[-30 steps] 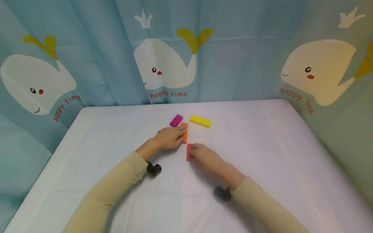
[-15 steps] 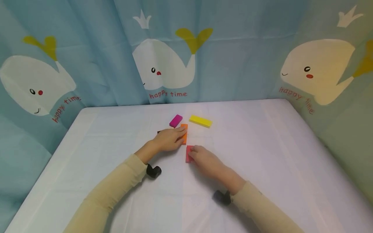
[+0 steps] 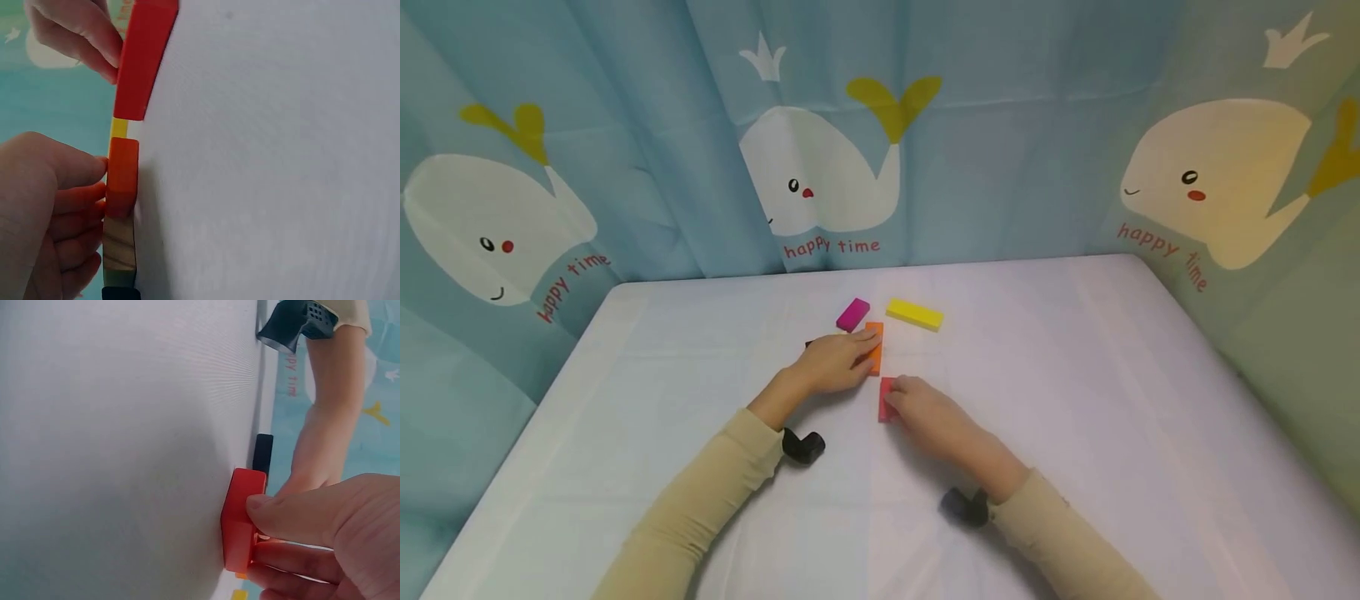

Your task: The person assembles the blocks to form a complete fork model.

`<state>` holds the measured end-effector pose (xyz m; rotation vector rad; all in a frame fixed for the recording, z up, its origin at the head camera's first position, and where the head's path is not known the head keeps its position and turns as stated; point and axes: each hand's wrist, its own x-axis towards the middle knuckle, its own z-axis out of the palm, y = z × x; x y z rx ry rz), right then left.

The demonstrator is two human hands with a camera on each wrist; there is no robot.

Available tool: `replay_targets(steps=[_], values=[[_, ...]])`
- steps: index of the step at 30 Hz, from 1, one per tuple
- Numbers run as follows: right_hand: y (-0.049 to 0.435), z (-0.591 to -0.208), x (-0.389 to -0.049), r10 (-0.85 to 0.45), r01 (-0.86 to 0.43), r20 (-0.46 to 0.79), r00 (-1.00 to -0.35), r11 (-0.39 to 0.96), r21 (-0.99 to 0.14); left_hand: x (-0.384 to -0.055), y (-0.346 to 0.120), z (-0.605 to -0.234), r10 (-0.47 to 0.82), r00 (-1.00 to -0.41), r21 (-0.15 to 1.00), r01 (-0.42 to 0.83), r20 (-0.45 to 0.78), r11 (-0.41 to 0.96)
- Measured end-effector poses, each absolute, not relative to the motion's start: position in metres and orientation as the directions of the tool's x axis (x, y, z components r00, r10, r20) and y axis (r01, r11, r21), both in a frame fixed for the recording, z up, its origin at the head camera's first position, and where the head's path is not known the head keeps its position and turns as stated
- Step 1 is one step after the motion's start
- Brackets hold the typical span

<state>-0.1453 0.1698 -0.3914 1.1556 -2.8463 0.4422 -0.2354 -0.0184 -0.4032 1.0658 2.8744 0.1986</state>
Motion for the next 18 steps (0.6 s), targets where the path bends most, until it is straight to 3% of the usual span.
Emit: replay_targets(steps=[9,18], values=[[0.1678,-0.3884,-0.1451,-0.653,-0.651,0.096,-0.751,0.709,-0.269,-0.2328,-0.0232,-0.4083,0.646,-0.762,0.221,0.639,0.05,0.737],[0.1706,-0.3937,-0.1457,-0.668,-0.683,0.159,-0.727,0.681,-0.263,-0.232,-0.0214,-0.4109,0.62,-0.783,0.237,0.612,0.049,0.755]])
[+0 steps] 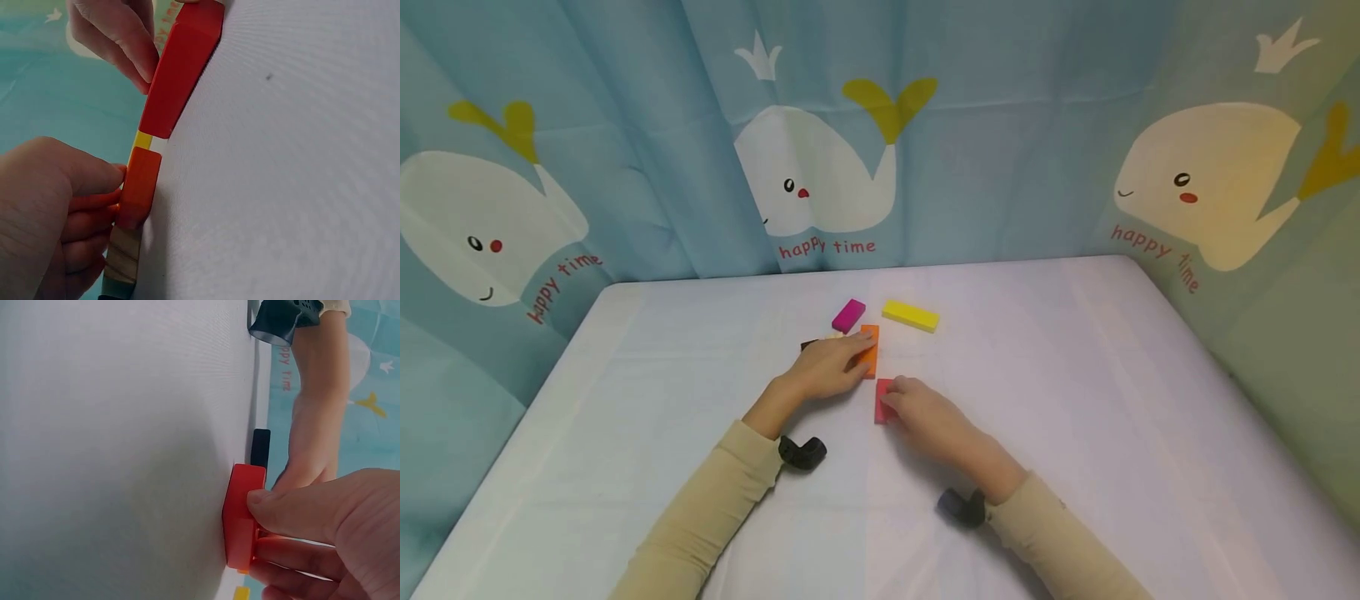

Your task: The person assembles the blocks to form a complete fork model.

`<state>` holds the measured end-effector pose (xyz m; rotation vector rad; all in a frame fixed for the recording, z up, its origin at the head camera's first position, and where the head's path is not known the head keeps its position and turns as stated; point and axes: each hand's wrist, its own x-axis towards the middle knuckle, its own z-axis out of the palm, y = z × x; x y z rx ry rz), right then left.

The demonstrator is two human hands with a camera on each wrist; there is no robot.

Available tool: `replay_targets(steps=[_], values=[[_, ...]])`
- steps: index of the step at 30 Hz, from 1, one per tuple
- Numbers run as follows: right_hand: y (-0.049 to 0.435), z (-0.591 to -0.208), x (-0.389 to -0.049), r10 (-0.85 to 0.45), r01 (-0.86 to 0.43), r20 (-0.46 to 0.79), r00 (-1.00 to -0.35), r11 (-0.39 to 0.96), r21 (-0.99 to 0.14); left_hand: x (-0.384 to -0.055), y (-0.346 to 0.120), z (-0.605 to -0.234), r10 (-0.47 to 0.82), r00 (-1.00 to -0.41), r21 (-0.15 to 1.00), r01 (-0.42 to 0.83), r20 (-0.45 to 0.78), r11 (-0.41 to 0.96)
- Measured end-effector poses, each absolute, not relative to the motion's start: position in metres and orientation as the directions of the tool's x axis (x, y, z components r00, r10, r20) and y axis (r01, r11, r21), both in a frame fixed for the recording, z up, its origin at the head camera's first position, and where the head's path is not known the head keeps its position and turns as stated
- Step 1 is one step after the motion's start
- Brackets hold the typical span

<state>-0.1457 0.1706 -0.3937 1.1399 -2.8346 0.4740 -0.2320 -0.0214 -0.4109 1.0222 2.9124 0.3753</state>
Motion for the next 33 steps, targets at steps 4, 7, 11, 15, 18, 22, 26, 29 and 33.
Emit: replay_targets(steps=[4,7,11,15,18,22,26,29,33], values=[[0.17,-0.393,-0.145,-0.666,-0.682,0.159,-0.729,0.685,-0.257,-0.23,-0.022,-0.409,0.622,-0.782,0.225,0.614,0.042,0.756],[0.169,-0.393,-0.144,-0.664,-0.678,0.152,-0.732,0.69,-0.252,-0.23,-0.023,-0.408,0.624,-0.781,0.219,0.615,0.034,0.758],[0.169,-0.394,-0.143,-0.666,-0.68,0.153,-0.73,0.688,-0.252,-0.229,-0.024,-0.409,0.629,-0.777,0.219,0.62,0.033,0.754],[0.167,-0.394,-0.142,-0.666,-0.684,0.163,-0.728,0.686,-0.248,-0.227,-0.024,-0.408,0.632,-0.774,0.232,0.621,0.033,0.749],[0.165,-0.394,-0.14,-0.672,-0.692,0.172,-0.721,0.68,-0.242,-0.226,-0.025,-0.409,0.629,-0.777,0.237,0.617,0.029,0.751],[0.163,-0.394,-0.137,-0.671,-0.696,0.187,-0.717,0.677,-0.24,-0.224,-0.025,-0.409,0.63,-0.776,0.235,0.618,0.034,0.75],[0.162,-0.395,-0.136,-0.676,-0.701,0.191,-0.712,0.672,-0.238,-0.223,-0.024,-0.408,0.634,-0.772,0.223,0.625,0.042,0.748],[0.162,-0.396,-0.135,-0.687,-0.712,0.19,-0.702,0.663,-0.232,-0.222,-0.023,-0.408,0.632,-0.774,0.209,0.624,0.035,0.753],[0.161,-0.397,-0.135,-0.69,-0.716,0.192,-0.698,0.662,-0.222,-0.221,-0.023,-0.408,0.628,-0.778,0.199,0.619,0.023,0.759]])
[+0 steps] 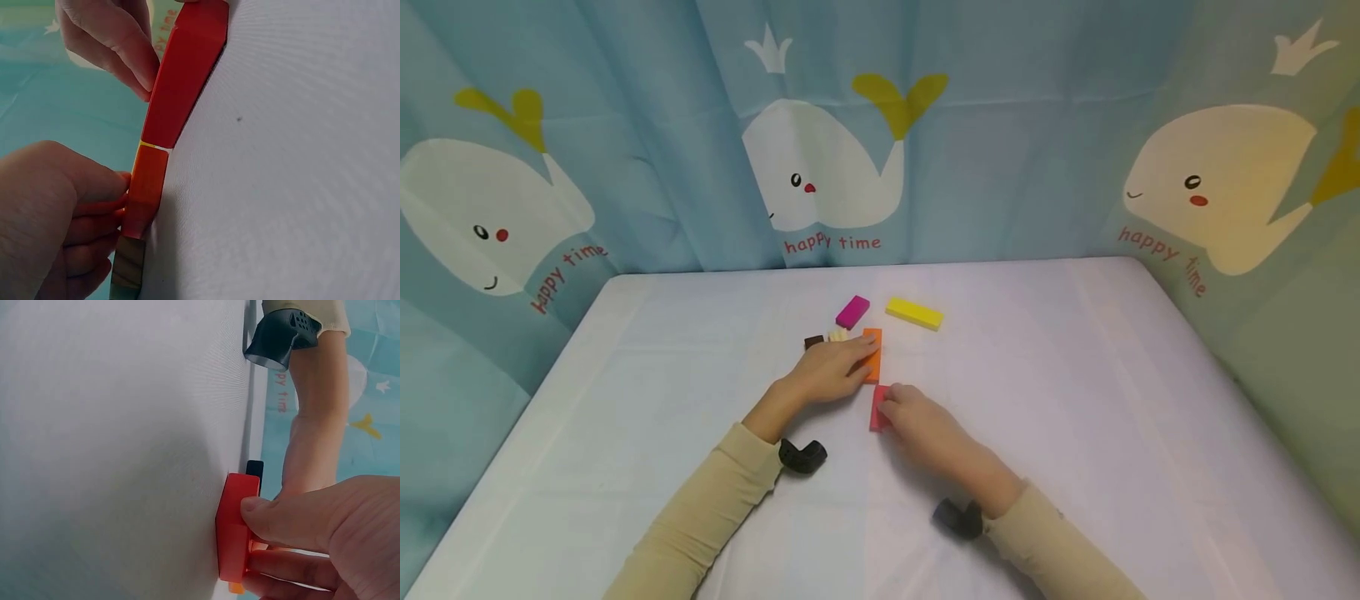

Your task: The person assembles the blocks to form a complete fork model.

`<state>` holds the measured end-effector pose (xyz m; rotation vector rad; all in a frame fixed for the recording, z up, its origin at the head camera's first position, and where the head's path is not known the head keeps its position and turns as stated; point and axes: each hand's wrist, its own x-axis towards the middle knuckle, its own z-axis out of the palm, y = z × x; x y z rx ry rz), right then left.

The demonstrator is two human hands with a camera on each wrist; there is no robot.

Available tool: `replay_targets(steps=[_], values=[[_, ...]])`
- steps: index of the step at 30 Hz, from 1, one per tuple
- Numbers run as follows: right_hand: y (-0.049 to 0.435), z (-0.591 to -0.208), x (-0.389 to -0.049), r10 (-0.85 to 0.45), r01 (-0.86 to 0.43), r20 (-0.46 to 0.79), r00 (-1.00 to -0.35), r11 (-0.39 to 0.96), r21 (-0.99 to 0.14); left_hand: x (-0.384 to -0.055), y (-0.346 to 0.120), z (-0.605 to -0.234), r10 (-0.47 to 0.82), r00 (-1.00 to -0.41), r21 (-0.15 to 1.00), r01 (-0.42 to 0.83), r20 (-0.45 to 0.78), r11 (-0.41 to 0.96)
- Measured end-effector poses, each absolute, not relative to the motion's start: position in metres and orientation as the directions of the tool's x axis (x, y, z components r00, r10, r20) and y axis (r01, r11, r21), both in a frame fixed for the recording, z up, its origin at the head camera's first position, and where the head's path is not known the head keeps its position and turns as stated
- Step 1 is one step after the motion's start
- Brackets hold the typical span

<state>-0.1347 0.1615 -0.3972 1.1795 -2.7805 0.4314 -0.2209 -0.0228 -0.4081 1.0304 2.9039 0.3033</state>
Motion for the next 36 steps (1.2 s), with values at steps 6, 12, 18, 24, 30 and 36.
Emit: replay_targets(steps=[6,12,18,24,30,36], values=[[0.16,-0.396,-0.133,-0.698,-0.719,0.176,-0.694,0.658,-0.223,-0.219,-0.023,-0.407,0.632,-0.775,0.191,0.624,0.022,0.758],[0.158,-0.395,-0.129,-0.699,-0.715,0.16,-0.697,0.66,-0.23,-0.216,-0.023,-0.407,0.639,-0.769,0.182,0.632,0.021,0.754],[0.157,-0.394,-0.127,-0.709,-0.72,0.146,-0.69,0.653,-0.235,-0.214,-0.024,-0.404,0.647,-0.762,0.185,0.64,0.028,0.746],[0.156,-0.393,-0.127,-0.707,-0.718,0.144,-0.692,0.654,-0.238,-0.213,-0.023,-0.403,0.65,-0.759,0.163,0.645,0.028,0.746],[0.155,-0.394,-0.126,-0.716,-0.727,0.145,-0.683,0.644,-0.239,-0.211,-0.022,-0.402,0.651,-0.759,0.148,0.646,0.018,0.749],[0.153,-0.394,-0.124,-0.724,-0.734,0.145,-0.674,0.634,-0.244,-0.208,-0.022,-0.4,0.655,-0.755,0.147,0.65,0.019,0.745]])
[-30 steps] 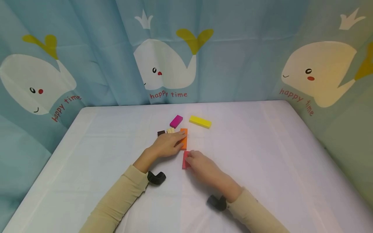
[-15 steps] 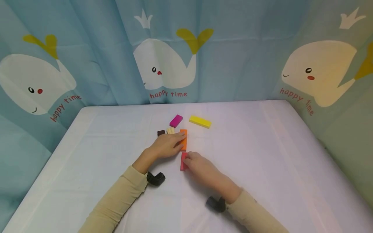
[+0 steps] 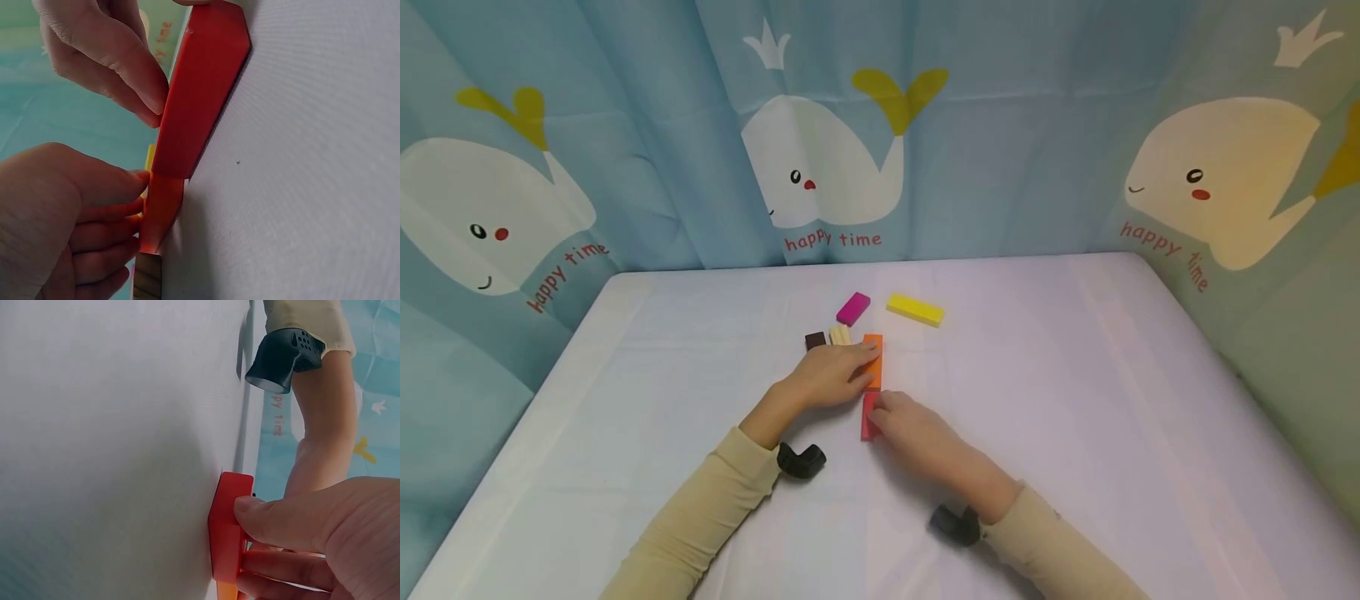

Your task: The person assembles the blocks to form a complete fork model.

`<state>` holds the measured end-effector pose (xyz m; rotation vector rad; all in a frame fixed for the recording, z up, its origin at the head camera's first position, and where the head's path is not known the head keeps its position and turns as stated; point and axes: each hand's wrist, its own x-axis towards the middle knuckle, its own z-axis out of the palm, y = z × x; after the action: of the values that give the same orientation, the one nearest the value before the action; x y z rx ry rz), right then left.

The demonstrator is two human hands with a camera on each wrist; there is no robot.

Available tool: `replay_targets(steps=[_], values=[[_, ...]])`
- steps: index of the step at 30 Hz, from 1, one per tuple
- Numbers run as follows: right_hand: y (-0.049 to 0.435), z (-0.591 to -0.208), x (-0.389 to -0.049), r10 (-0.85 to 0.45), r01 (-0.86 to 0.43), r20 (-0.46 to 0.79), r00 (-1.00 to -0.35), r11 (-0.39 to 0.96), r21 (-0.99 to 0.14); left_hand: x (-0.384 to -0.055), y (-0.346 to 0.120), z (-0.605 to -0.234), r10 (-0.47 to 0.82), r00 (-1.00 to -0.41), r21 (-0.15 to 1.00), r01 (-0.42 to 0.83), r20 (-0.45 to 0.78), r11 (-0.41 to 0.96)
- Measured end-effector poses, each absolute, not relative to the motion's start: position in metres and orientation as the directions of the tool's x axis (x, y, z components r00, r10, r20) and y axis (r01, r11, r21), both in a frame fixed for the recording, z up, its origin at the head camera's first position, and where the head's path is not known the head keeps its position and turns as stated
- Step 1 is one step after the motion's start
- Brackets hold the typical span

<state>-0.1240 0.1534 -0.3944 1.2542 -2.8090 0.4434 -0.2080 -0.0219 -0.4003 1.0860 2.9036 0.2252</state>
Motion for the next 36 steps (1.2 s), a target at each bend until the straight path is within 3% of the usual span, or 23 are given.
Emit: replay_targets(steps=[36], values=[[0.1476,-0.3954,-0.1191,-0.735,-0.763,0.205,-0.646,0.615,-0.2,-0.2042,-0.0216,-0.3931,0.66,-0.751,0.137,0.652,-0.019,0.746]])
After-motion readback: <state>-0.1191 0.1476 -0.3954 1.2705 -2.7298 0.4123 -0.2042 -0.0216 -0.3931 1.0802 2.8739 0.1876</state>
